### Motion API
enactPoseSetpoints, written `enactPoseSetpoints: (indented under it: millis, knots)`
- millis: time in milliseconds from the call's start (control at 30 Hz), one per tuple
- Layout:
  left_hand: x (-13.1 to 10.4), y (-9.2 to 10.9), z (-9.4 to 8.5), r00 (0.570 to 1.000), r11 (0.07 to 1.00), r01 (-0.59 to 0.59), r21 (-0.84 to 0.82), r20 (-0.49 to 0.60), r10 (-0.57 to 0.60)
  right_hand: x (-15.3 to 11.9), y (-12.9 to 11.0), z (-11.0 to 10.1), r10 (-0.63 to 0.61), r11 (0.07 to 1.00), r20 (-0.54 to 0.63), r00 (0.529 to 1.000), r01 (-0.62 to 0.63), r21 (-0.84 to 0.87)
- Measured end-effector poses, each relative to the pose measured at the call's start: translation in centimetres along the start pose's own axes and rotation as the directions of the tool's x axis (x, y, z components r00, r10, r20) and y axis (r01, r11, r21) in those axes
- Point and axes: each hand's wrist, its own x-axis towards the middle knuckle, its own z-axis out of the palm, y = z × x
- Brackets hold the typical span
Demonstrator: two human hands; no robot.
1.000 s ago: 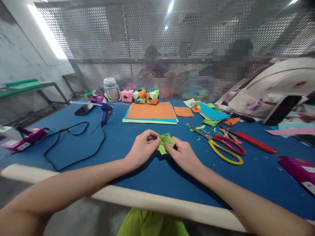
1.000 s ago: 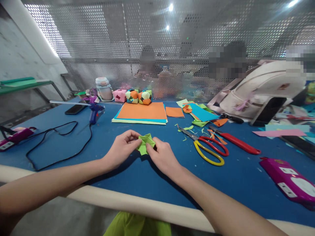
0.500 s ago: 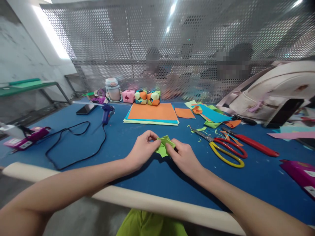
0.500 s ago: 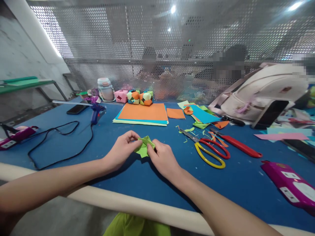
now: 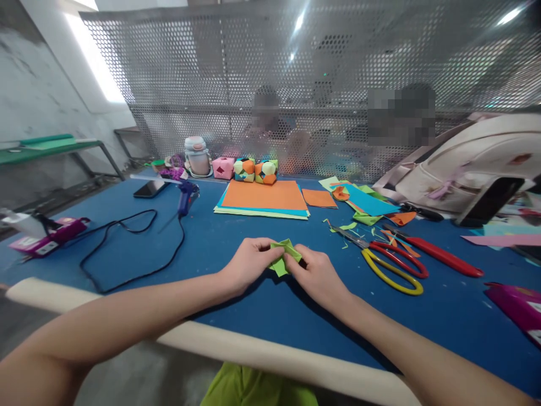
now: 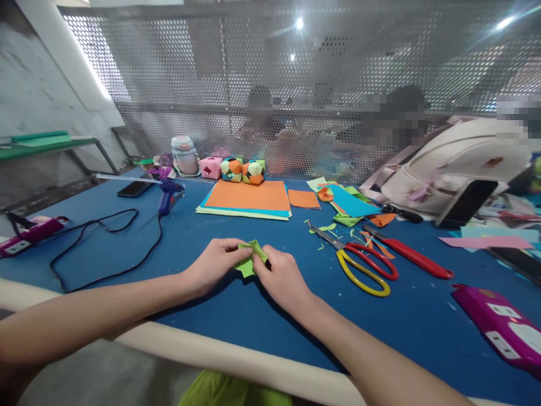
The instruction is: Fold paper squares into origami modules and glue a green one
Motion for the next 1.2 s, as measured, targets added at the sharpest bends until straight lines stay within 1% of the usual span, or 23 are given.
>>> enactPoseSetpoints:
  millis: [133, 267, 367, 600, 767, 933, 1100, 1200]
  knots:
    - [0.1, 0.0, -0.4, 0.997, 0.982, -0.074, 0.177, 0.009, 0.073, -0.1, -0.3, -0.4, 0.039, 0.997, 0.025, 0.999, -0.041, 0.064]
    - [0.2, 0.0, -0.6, 0.992, 0.955, -0.128, 0.267, 0.011, 0.13, 0.0, -0.2, -0.9, 0.056, 0.995, -0.015, 0.998, -0.054, 0.088]
    - [0.2, 0.0, -0.6, 0.99, 0.953, -0.131, 0.273, -0.004, 0.138, 0.0, 0.1, -0.9, 0.04, 0.998, -0.053, 0.998, -0.038, 0.053]
    - [0.2, 0.1, -0.4, 0.994, 0.957, -0.106, 0.27, 0.016, 0.106, -0.1, 0.4, -0.7, 0.025, 1.0, -0.092, 0.995, -0.026, -0.004]
    - [0.1, 0.3, -0.3, 0.996, 0.957, -0.092, 0.276, 0.033, 0.086, 0.0, 0.6, -0.9, 0.061, 0.998, -0.079, 0.995, -0.061, 0.001]
    - [0.2, 0.1, -0.3, 0.993, 0.949, -0.114, 0.293, 0.025, 0.111, 0.0, 0.7, -0.9, 0.092, 0.996, -0.071, 0.993, -0.092, 0.009]
    - [0.3, 0.0, -0.2, 0.995, 0.959, -0.095, 0.267, 0.009, 0.097, -0.1, 0.6, -0.8, 0.108, 0.994, -0.04, 0.993, -0.108, -0.001]
    - [0.2, 0.3, -0.2, 0.996, 0.964, -0.081, 0.254, -0.005, 0.085, -0.1, 0.3, -1.0, 0.115, 0.993, -0.001, 0.993, -0.115, 0.012]
